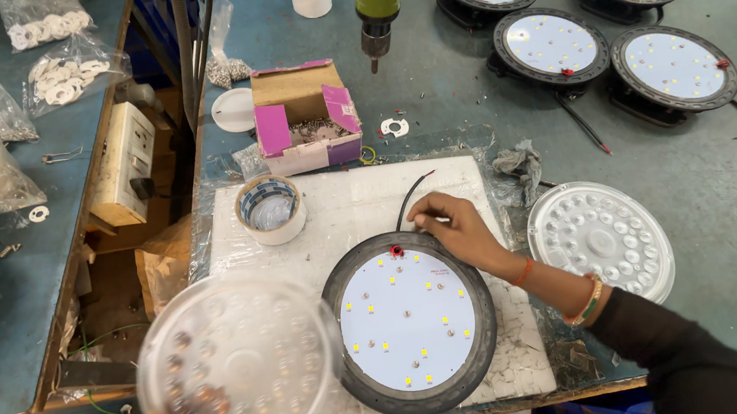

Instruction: The person places a clear plastic cover over a circular LED light panel, then uses a green power drill to fasten screws around the perimeter. The finished unit is placed into a blue bin with other completed lights.

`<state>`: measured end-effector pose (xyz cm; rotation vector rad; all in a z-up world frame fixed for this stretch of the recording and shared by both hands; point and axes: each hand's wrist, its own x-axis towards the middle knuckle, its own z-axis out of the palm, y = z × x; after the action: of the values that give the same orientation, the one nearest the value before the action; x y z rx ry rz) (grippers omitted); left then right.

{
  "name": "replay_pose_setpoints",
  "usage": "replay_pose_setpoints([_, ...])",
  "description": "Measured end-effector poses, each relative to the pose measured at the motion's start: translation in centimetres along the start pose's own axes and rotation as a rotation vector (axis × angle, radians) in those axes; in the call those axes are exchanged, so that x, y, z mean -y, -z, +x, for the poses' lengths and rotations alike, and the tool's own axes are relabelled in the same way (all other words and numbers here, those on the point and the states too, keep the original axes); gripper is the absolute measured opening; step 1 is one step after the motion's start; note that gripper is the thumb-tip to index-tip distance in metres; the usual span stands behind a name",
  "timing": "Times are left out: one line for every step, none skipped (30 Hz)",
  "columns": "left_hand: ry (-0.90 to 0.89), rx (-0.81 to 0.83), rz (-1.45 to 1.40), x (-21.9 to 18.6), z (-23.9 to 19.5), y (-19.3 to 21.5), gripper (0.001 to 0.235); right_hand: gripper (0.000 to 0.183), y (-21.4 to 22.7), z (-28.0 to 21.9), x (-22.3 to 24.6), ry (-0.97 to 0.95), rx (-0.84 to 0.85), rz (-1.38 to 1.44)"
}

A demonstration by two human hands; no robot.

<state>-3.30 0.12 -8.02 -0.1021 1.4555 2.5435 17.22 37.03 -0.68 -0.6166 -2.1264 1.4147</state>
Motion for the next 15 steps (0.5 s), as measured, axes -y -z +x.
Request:
replay_pose_setpoints([0.005, -0.007, 0.001, -0.1, 0.1, 0.0, 0.040, 0.020, 0.3, 0.0, -0.5, -0.100, 0.047, 0.016])
replay_pose_setpoints([0.006, -0.015, 0.003, -0.3, 0.1, 0.1, 0.040, 0.025, 0.3, 0.0, -0.9, -0.203, 0.095, 0.035])
replay_pose_setpoints([0.010, -0.019, 0.007, -0.6, 0.1, 0.2, 0.041, 0.030, 0.3, 0.2, -1.2, -0.304, 0.144, 0.055])
replay_pose_setpoints([0.012, -0.029, 0.011, -0.8, 0.0, 0.3, 0.041, 0.033, 0.2, 0.4, -1.4, -0.370, 0.185, 0.154])
replay_pose_setpoints([0.012, -0.036, 0.015, -1.0, -0.1, 0.3, 0.041, 0.035, 0.0, 0.9, -1.6, -0.436, 0.226, 0.254])
replay_pose_setpoints([0.017, -0.046, 0.018, -1.2, -0.3, 0.2, 0.042, 0.038, 0.0, 1.3, -1.6, -0.502, 0.266, 0.352])
replay_pose_setpoints([0.023, -0.055, 0.019, -1.6, -0.5, 0.2, 0.042, 0.038, -0.2, 2.0, -1.6, -0.558, 0.264, 0.345])
replay_pose_setpoints([0.031, -0.059, 0.023, -2.1, -0.7, 0.0, 0.042, 0.038, -0.5, 2.9, -1.5, -0.612, 0.260, 0.336])
replay_pose_setpoints([0.032, -0.070, 0.024, -2.6, -0.8, -0.4, 0.043, 0.038, -0.6, 3.1, -1.3, -0.666, 0.256, 0.327])
replay_pose_setpoints([0.040, -0.076, 0.026, -3.2, -1.0, -0.9, 0.043, 0.038, -0.8, 3.3, -1.0, -0.584, 0.266, 0.266])
replay_pose_setpoints([0.045, -0.084, 0.026, -3.8, -1.1, -1.7, 0.043, 0.039, -1.0, 3.3, -0.5, -0.502, 0.275, 0.205])
replay_pose_setpoints([0.049, -0.099, 0.023, -4.6, -1.4, -2.5, 0.044, 0.039, -1.2, 3.1, 0.1, -0.419, 0.286, 0.142])
replay_pose_setpoints([0.066, -0.095, 0.022, -5.4, -1.7, -3.5, 0.044, 0.041, -1.2, 2.8, 0.8, -0.297, 0.225, 0.027])
replay_pose_setpoints([0.092, -0.090, 0.017, -5.9, -2.2, -4.8, 0.045, 0.044, -1.0, 2.3, 1.5, -0.177, 0.163, -0.090])
replay_pose_setpoints([0.112, -0.085, 0.014, -6.2, -2.9, -6.2, 0.045, 0.047, -0.9, 1.8, 2.4, -0.056, 0.100, -0.205])
